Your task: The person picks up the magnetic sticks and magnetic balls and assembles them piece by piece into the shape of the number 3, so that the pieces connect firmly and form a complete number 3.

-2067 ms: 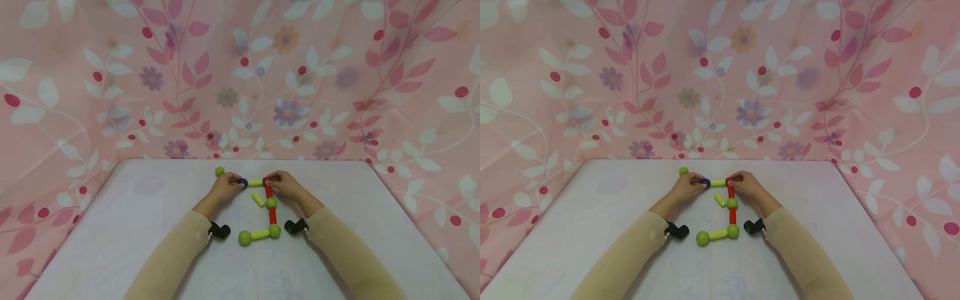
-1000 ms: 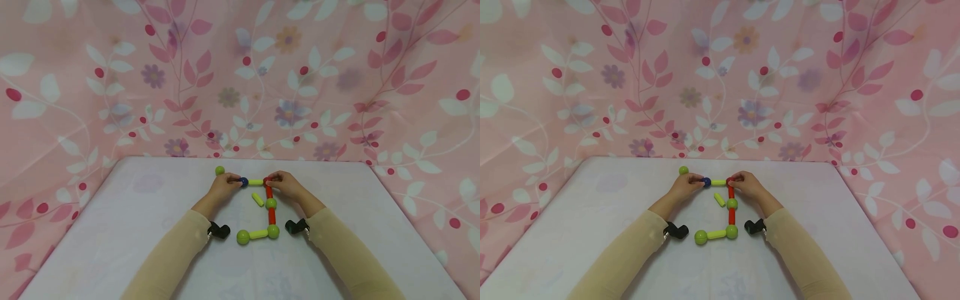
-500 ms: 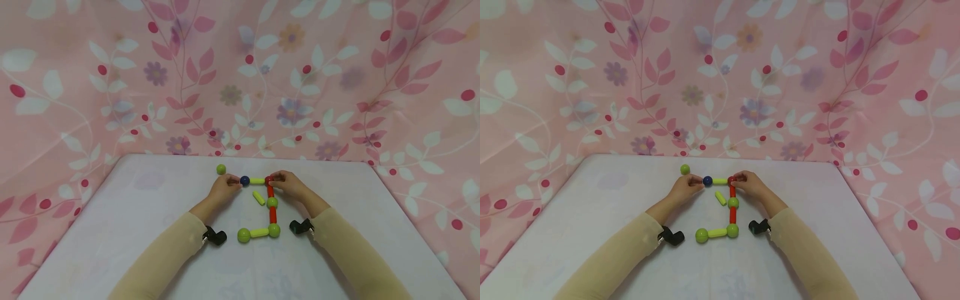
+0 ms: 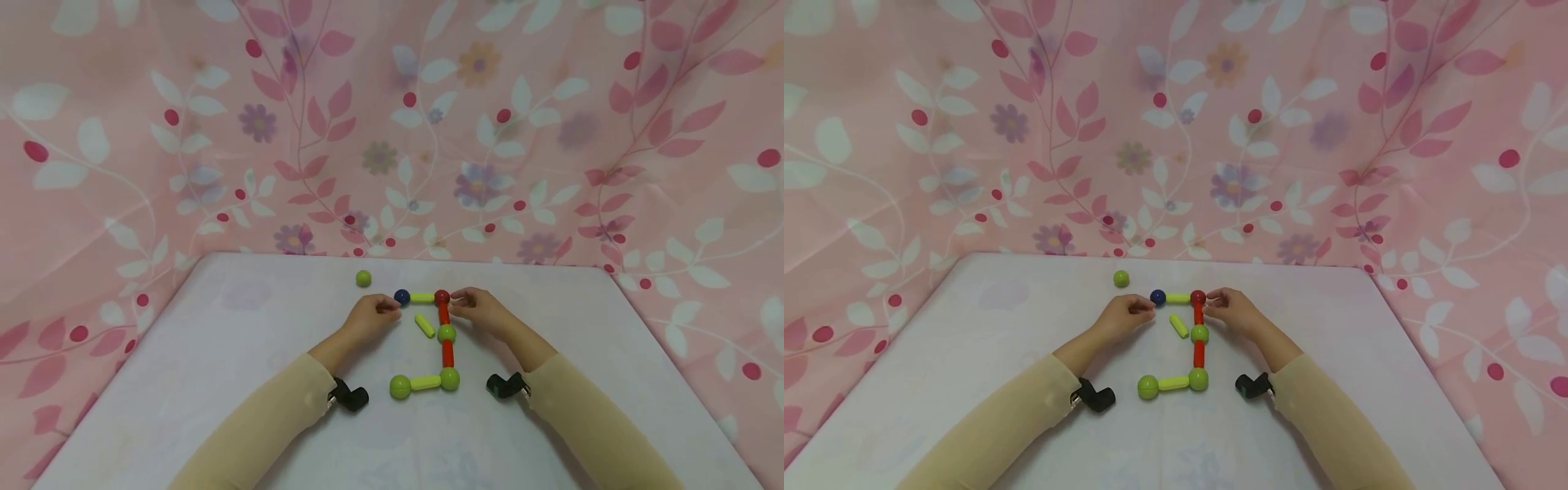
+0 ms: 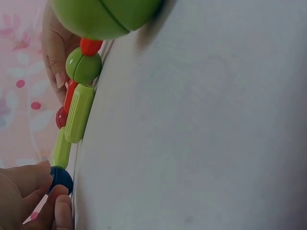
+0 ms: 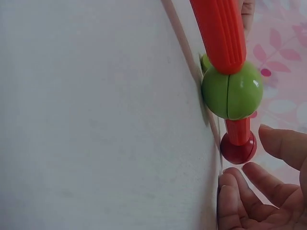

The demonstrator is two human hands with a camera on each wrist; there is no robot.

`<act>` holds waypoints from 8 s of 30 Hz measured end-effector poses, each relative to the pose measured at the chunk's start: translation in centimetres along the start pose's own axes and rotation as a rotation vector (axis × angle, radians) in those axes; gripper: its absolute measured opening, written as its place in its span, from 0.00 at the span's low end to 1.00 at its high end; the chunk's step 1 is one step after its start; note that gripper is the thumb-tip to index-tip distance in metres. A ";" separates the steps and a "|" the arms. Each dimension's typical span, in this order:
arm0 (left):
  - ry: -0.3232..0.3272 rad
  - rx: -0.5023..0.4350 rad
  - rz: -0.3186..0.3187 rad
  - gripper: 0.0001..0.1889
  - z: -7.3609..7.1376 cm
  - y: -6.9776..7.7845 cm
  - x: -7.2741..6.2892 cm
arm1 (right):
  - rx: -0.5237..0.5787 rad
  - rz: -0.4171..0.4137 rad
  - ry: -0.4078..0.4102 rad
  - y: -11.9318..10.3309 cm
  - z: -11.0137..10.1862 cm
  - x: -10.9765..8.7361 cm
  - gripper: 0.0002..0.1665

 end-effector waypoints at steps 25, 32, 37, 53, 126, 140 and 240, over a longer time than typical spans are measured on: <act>-0.216 0.131 0.056 0.13 4.4 3.0 1.4 | 0.024 -0.051 -0.086 -0.6 2.0 -3.7 0.17; -0.216 0.129 0.051 0.12 4.4 2.9 1.4 | 0.021 -0.074 -0.087 -0.9 2.4 -3.8 0.16; -0.219 0.140 0.046 0.10 4.3 3.0 1.2 | 0.021 -0.067 -0.074 -1.1 2.7 -3.8 0.16; -0.219 0.237 0.053 0.10 4.0 3.2 0.8 | 0.039 -0.072 -0.063 -1.1 3.0 -3.5 0.16; -0.283 0.197 0.086 0.09 4.1 2.1 0.2 | 0.033 0.001 0.015 -0.9 2.7 -3.3 0.15; -0.289 0.173 0.082 0.10 4.0 2.0 0.2 | 0.029 -0.004 0.001 -0.9 2.6 -3.2 0.15; 0.280 -0.013 -0.034 0.21 -7.0 -3.2 3.1 | 0.071 0.041 0.018 0.0 2.5 -3.0 0.14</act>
Point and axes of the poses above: each hand's wrist, its own x-axis towards the middle knuckle, its own z-axis out of the palm, y = z × x, the point moved 7 cm from there along x, towards the middle knuckle, and after that the axes turned 12 degrees about -y, right-handed, at the moved point
